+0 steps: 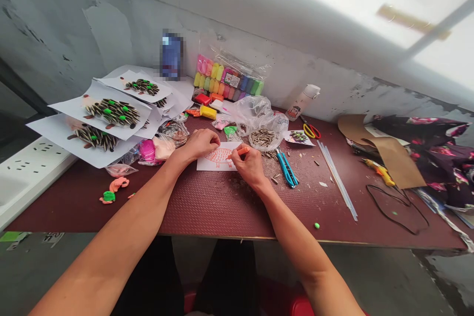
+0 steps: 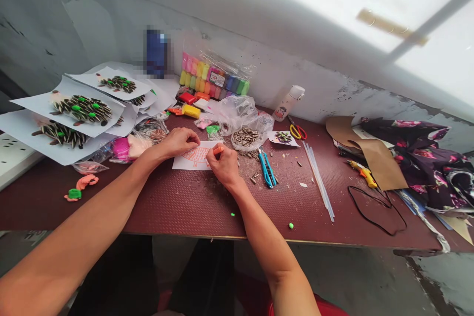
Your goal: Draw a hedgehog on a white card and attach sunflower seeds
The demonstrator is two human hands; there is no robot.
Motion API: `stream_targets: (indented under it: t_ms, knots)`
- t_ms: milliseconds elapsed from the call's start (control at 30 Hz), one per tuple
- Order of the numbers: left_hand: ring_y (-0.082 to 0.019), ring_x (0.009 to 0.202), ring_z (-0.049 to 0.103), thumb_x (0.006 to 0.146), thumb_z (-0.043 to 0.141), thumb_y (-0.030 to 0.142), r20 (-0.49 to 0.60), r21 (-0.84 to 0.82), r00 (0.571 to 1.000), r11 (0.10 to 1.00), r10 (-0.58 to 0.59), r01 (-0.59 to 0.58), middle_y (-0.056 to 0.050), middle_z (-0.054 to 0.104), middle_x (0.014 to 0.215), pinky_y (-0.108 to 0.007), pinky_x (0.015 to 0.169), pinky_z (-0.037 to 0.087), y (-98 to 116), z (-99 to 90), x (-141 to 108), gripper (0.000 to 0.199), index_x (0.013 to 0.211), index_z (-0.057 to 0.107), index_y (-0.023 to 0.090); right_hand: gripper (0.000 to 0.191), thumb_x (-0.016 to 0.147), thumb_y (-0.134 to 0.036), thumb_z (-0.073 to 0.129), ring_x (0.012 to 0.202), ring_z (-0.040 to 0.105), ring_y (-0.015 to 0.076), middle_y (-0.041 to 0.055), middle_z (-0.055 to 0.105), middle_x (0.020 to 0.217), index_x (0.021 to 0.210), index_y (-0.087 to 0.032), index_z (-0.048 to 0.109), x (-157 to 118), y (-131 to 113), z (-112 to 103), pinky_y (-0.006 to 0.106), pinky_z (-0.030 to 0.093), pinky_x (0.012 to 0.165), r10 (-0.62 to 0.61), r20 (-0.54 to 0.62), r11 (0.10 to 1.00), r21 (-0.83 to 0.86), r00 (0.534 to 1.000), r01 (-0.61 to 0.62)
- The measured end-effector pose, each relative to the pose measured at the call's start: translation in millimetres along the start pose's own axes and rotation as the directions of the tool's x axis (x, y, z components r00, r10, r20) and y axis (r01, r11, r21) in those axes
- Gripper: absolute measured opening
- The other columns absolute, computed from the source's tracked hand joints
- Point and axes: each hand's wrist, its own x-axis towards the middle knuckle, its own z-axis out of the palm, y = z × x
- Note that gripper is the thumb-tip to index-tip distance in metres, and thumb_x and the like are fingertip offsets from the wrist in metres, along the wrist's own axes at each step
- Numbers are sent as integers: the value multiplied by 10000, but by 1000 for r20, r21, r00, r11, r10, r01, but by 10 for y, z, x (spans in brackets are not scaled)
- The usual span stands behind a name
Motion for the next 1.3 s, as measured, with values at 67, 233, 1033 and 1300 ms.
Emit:
stream_targets:
  t_ms: [67, 233, 1033, 1300]
  knots:
    - [-254, 928, 733, 784, 621, 226, 3, -3, 1000, 1000, 3, -3, -61, 817, 959, -325, 890, 529, 2, -2, -2, 265, 934, 839, 231, 289, 879, -264, 530, 511, 455, 105, -10, 618, 602, 600, -203, 573, 0, -2, -1, 257, 348, 555, -3, 0, 1000, 0, 1000, 3]
    - [-244, 921, 732, 777, 627, 221, -3, -14, 1000, 1000, -1, 1, -54, 819, 948, -317, 889, 530, 1, 1, -5, 257, 926, 837, 235, 297, 872, -254, 531, 523, 480, 109, -3, 627, 618, 584, -200, 578, 9, 18, -2, 259, 355, 563, 0, -4, 1000, -5, 1000, 0]
    - [-263, 945, 733, 794, 624, 223, 17, -1, 1000, 1000, 0, 0, -69, 816, 970, -327, 877, 529, 21, -17, -8, 271, 958, 840, 221, 276, 837, -256, 511, 511, 468, 105, -4, 600, 597, 564, -215, 505, -6, -18, -12, 261, 336, 547, -27, -43, 1000, -16, 999, 27]
    - [-252, 941, 729, 810, 622, 207, 16, 0, 1000, 1000, -3, 3, -61, 816, 970, -318, 872, 514, 27, -15, -14, 254, 949, 835, 213, 278, 860, -279, 529, 516, 489, 101, -17, 582, 577, 590, -211, 523, -37, -48, 32, 240, 342, 537, -34, 9, 999, 10, 999, 34]
